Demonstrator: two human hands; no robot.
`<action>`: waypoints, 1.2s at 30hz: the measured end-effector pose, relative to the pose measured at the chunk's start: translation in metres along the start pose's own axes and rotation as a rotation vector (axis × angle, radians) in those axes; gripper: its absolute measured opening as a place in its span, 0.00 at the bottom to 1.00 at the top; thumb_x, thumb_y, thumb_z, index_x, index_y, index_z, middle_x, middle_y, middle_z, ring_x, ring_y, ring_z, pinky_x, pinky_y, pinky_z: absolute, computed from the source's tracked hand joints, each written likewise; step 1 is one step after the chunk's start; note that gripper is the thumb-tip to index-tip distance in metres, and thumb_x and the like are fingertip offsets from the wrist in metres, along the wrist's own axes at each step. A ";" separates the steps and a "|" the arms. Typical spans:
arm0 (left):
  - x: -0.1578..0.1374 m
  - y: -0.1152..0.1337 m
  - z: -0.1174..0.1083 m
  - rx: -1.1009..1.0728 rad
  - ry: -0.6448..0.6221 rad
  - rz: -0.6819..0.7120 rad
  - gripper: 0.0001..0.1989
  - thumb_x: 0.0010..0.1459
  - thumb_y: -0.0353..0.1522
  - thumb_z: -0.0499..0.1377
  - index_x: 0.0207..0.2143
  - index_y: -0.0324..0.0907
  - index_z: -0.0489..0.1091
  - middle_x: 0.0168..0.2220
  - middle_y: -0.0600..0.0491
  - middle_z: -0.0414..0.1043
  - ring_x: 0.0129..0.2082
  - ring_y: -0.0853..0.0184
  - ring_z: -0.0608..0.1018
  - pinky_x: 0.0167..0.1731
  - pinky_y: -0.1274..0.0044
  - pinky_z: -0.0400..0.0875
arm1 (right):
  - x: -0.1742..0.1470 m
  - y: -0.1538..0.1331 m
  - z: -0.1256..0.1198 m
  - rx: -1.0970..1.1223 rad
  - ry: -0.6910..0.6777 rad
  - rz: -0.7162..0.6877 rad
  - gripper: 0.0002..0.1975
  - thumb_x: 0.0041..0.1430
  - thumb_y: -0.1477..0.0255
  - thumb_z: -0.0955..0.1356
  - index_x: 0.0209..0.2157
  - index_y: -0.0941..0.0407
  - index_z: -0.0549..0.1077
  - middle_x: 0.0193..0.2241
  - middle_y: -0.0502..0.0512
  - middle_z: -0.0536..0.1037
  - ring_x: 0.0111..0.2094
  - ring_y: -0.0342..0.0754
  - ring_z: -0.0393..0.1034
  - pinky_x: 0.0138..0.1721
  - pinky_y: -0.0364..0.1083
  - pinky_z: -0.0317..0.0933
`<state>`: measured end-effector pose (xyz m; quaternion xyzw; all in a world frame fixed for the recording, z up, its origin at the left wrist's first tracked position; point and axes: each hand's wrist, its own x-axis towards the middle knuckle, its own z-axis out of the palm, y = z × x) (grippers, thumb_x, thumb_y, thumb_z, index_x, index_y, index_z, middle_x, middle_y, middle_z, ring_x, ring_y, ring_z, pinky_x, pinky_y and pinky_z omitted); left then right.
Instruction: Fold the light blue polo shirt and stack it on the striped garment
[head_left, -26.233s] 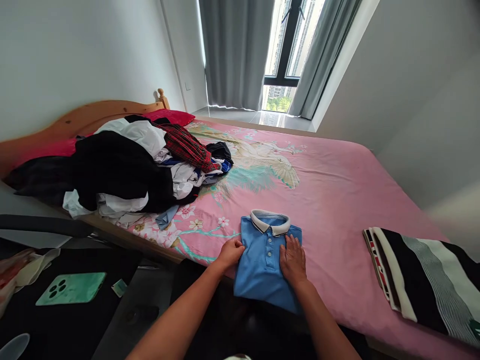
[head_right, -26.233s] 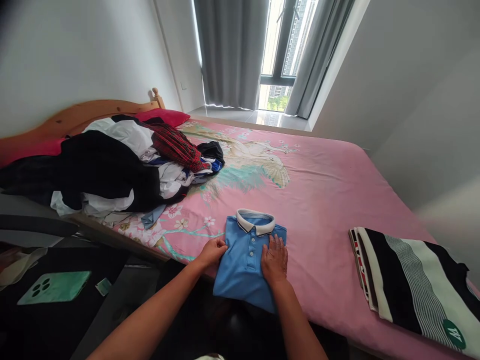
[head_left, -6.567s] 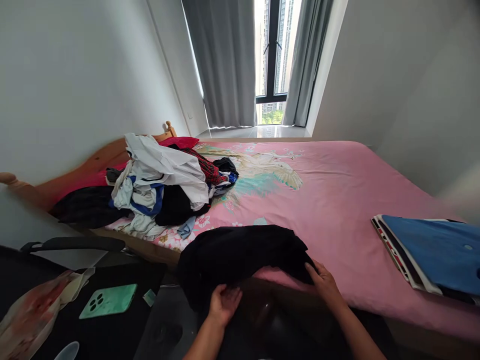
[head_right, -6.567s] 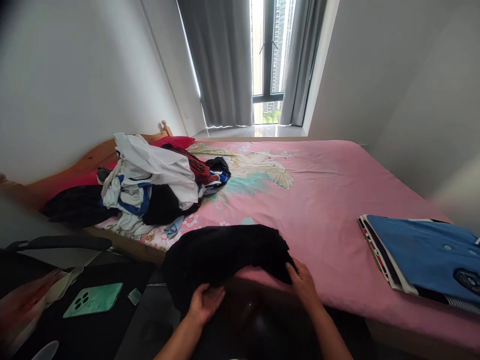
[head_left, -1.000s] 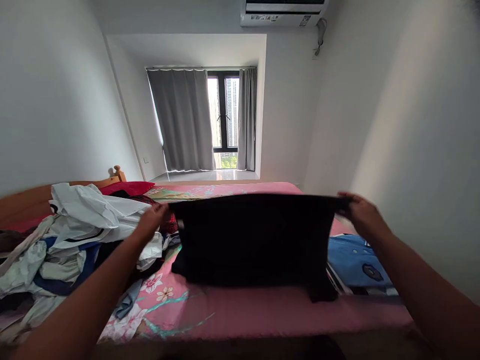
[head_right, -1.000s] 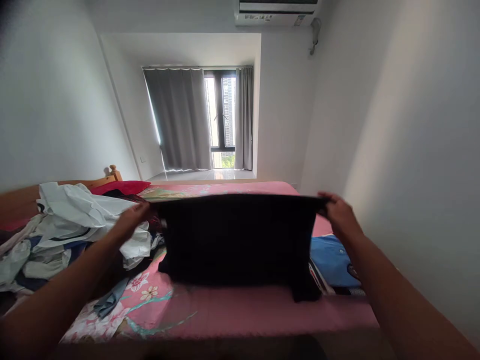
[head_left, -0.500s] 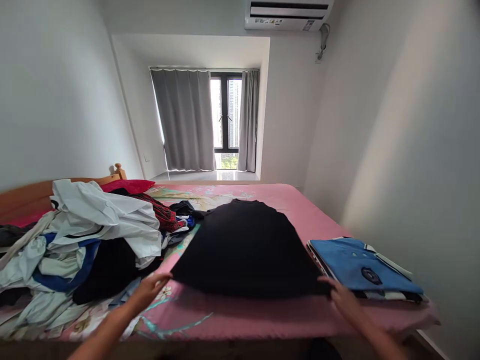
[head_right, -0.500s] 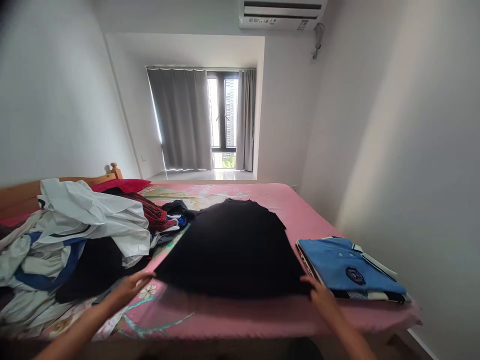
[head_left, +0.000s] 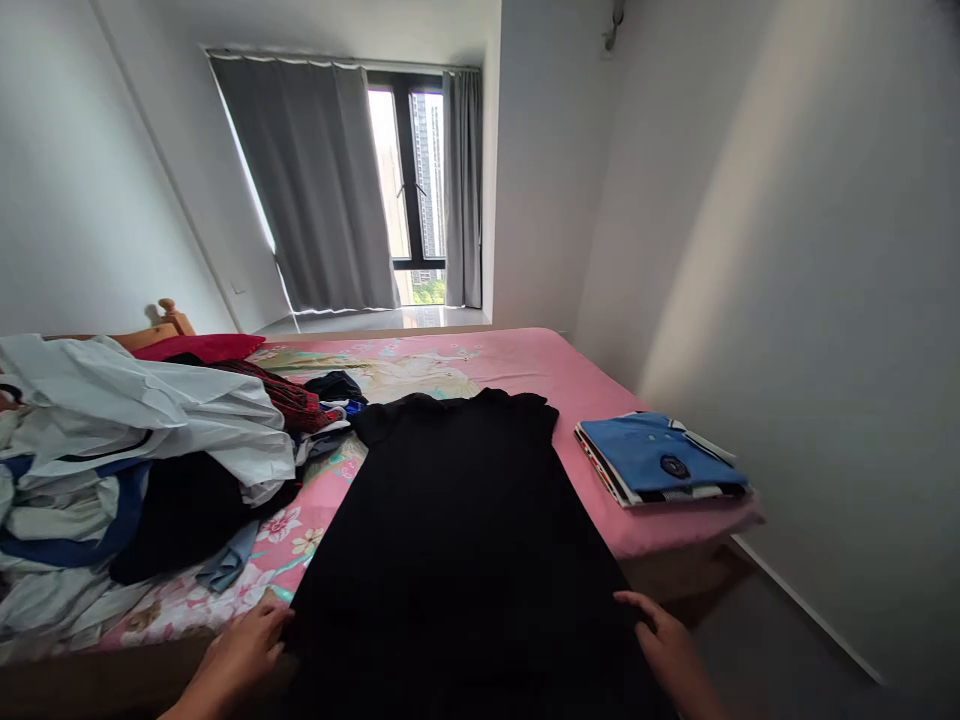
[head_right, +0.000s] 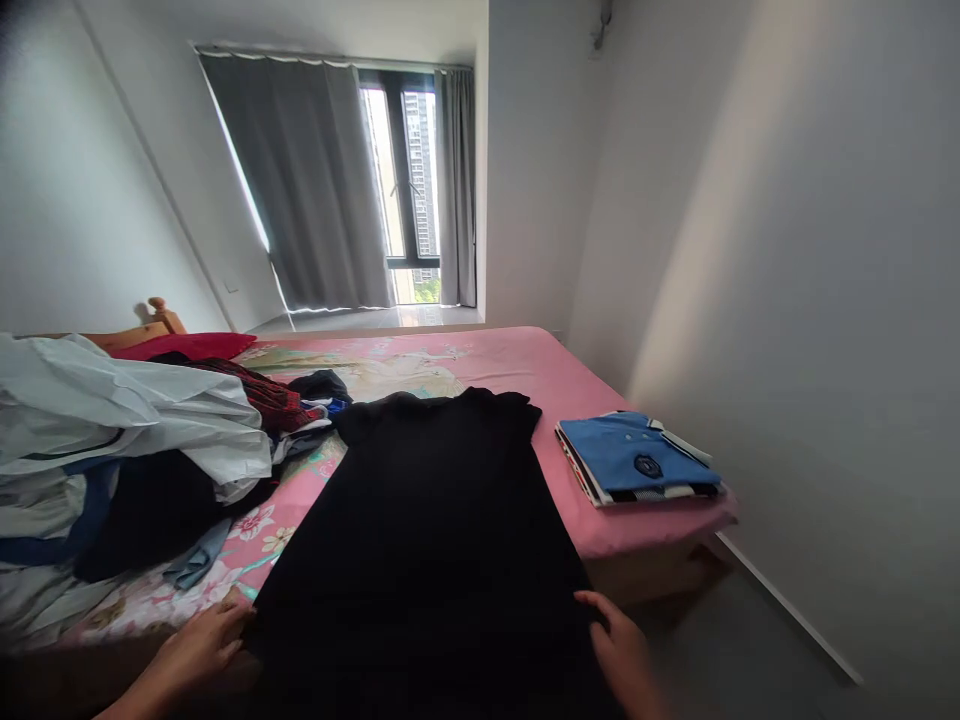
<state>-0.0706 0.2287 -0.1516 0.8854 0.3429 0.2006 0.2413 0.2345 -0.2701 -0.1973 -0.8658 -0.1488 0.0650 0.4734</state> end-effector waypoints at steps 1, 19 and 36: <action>-0.001 0.022 0.010 0.080 -0.041 0.060 0.16 0.40 0.49 0.57 0.27 0.51 0.74 0.35 0.54 0.76 0.41 0.56 0.75 0.49 0.62 0.65 | -0.001 -0.009 0.000 -0.034 -0.003 0.010 0.23 0.42 0.63 0.59 0.37 0.53 0.77 0.39 0.53 0.78 0.43 0.54 0.71 0.47 0.50 0.63; -0.039 0.251 0.176 0.062 -0.304 0.496 0.23 0.42 0.19 0.50 0.39 0.45 0.72 0.41 0.53 0.73 0.43 0.64 0.72 0.46 0.69 0.62 | -0.019 -0.025 -0.013 0.013 0.079 -0.077 0.22 0.57 0.51 0.61 0.29 0.53 0.74 0.23 0.49 0.72 0.27 0.46 0.67 0.31 0.41 0.58; -0.017 0.233 0.132 0.008 -0.287 0.383 0.18 0.50 0.22 0.49 0.39 0.44 0.71 0.37 0.52 0.71 0.39 0.66 0.74 0.41 0.74 0.67 | -0.049 -0.104 0.047 -0.180 -0.233 -0.454 0.13 0.62 0.63 0.62 0.44 0.54 0.71 0.39 0.53 0.74 0.36 0.45 0.70 0.35 0.45 0.66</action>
